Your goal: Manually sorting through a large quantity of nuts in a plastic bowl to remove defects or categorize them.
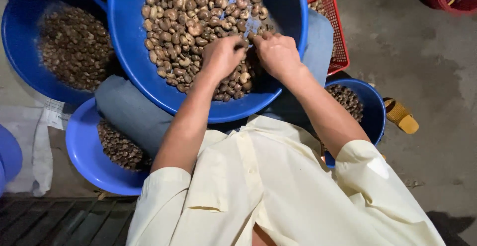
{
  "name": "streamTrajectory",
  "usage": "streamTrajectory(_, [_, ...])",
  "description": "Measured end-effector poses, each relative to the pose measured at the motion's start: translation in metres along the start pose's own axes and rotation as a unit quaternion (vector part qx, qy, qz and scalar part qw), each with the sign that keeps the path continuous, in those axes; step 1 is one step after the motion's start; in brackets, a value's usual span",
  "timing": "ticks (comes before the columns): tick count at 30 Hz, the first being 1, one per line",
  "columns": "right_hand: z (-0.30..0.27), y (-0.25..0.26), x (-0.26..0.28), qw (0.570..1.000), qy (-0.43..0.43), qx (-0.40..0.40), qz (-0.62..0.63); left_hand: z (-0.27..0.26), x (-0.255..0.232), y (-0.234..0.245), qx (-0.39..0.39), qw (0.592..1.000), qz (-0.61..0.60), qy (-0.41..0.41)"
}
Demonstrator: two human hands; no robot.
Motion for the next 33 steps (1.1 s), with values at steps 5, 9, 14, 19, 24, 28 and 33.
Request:
streamTrajectory(5, [0.001, -0.058, -0.008, 0.989, -0.036, 0.117, -0.088, 0.005, -0.007, -0.043, 0.023, 0.985, 0.153, -0.074])
streamTrajectory(9, [-0.001, -0.064, -0.014, 0.987, -0.053, 0.101, -0.109, 0.010, -0.009, -0.063, 0.056, 0.977, 0.185, -0.087])
streamTrajectory(14, [-0.002, -0.068, -0.012, 0.993, -0.080, 0.082, -0.022, 0.007, 0.009, -0.071, 0.046, 0.979, 0.196, -0.040])
streamTrajectory(19, [0.010, -0.021, -0.016, 0.964, -0.211, 0.075, 0.146, -0.010, -0.041, 0.028, -0.041, 0.999, 0.010, 0.007])
streamTrajectory(24, [0.000, -0.014, 0.011, 0.645, -0.467, 0.080, 0.599, -0.027, -0.070, 0.077, -0.188, 0.974, -0.125, -0.012])
streamTrajectory(28, [-0.019, -0.048, 0.034, 0.389, -0.561, 0.064, 0.728, -0.042, -0.102, 0.077, -0.248, 0.957, -0.056, -0.142])
streamTrajectory(33, [-0.027, -0.026, 0.028, 0.285, -0.589, 0.013, 0.756, -0.059, -0.148, 0.090, -0.258, 0.934, -0.003, -0.248])
Point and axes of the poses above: each hand's wrist, its own z-axis towards the middle knuckle, its own y-axis out of the back of the hand, x = y × z, the point moved 8 cm from there along z, towards the middle knuckle, and after that the axes turned 12 degrees about -x, right-handed, at the moved point
